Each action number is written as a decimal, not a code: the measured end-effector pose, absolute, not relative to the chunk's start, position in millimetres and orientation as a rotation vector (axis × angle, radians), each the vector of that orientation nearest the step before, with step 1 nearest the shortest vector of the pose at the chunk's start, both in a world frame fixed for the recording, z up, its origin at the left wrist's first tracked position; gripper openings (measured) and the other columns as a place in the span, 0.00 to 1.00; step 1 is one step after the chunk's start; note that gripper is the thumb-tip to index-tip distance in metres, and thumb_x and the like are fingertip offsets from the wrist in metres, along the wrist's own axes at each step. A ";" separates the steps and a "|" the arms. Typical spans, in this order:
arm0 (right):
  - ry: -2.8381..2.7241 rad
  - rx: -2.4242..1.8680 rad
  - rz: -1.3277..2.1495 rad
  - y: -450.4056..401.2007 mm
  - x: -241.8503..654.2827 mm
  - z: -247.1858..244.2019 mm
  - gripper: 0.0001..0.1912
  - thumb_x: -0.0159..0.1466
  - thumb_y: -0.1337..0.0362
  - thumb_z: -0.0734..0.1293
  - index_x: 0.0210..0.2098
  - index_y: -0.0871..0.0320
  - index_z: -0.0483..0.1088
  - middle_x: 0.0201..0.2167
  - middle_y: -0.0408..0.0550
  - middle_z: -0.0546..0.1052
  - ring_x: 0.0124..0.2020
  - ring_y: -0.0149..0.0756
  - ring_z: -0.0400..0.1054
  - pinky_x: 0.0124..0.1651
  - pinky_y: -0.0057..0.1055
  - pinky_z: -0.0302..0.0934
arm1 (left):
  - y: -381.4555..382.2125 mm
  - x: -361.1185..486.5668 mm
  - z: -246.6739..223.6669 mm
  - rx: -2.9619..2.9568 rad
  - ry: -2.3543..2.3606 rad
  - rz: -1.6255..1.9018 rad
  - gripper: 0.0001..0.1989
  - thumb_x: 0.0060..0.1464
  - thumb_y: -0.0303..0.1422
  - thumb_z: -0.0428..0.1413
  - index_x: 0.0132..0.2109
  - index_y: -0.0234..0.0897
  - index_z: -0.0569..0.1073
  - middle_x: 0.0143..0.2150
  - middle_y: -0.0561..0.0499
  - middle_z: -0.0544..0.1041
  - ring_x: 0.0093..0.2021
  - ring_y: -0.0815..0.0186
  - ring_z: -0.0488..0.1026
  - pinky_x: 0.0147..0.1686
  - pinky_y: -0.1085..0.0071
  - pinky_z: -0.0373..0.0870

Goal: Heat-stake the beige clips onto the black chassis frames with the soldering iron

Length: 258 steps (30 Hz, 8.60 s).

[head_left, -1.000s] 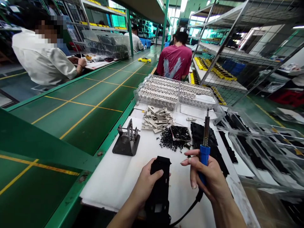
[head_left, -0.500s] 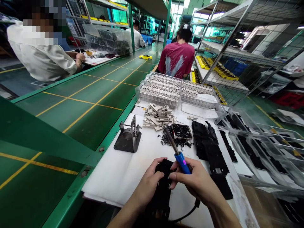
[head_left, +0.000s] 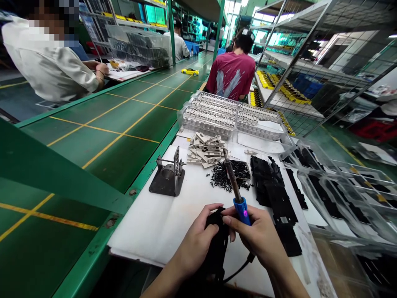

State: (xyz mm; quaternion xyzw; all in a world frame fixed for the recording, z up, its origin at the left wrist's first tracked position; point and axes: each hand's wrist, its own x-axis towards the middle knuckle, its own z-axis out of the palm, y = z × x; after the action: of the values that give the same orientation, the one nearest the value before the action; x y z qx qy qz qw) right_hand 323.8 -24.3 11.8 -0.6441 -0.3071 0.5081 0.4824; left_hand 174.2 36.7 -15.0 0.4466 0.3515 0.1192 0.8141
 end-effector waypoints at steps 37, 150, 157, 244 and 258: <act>-1.369 -1.743 0.690 -23.2 311.7 12.0 0.14 0.65 0.56 0.64 0.29 0.60 0.69 0.27 0.44 0.65 0.31 0.26 0.59 0.34 0.25 0.52 | 29.6 162.3 -2.1 1.065 0.695 0.443 0.17 0.59 0.37 0.50 0.55 0.39 0.67 0.51 0.52 0.75 0.48 0.73 0.69 0.46 0.79 0.66; -1.697 -2.198 0.991 -79.1 394.4 17.2 0.27 0.65 0.40 0.54 0.34 0.55 0.71 0.28 0.43 0.73 0.30 0.28 0.65 0.34 0.25 0.46 | 35.2 117.7 -3.0 0.486 0.390 0.371 0.32 0.47 0.49 0.56 0.53 0.32 0.64 0.56 0.36 0.70 0.31 0.64 0.76 0.23 0.75 0.67; -1.499 -2.042 0.694 -74.7 395.6 13.8 0.24 0.63 0.43 0.59 0.35 0.57 0.73 0.27 0.43 0.74 0.27 0.26 0.65 0.32 0.21 0.55 | 42.9 123.3 -10.9 0.691 0.508 0.525 0.33 0.47 0.49 0.57 0.56 0.34 0.64 0.53 0.37 0.72 0.28 0.62 0.76 0.25 0.71 0.68; -0.356 -1.580 1.010 -28.8 306.6 22.4 0.25 0.51 0.46 0.73 0.31 0.62 0.64 0.14 0.34 0.56 0.14 0.17 0.47 0.17 0.17 0.41 | 13.1 192.7 0.9 0.490 0.852 0.266 0.42 0.45 0.66 0.44 0.40 0.28 0.76 0.22 0.46 0.74 0.23 0.68 0.71 0.24 0.75 0.66; -0.374 -1.586 0.987 -27.0 303.9 27.0 0.24 0.53 0.47 0.72 0.28 0.62 0.63 0.14 0.34 0.56 0.14 0.17 0.46 0.16 0.17 0.40 | 11.9 193.5 -3.1 0.493 0.889 0.249 0.42 0.45 0.67 0.44 0.37 0.27 0.75 0.20 0.48 0.72 0.22 0.69 0.69 0.22 0.74 0.63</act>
State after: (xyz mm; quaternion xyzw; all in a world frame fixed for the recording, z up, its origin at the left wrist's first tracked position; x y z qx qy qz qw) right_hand 303.9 -27.0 27.0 -0.6784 -0.1601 0.4223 0.5795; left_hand 193.5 11.9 -3.1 0.2354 0.4247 0.1190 0.8660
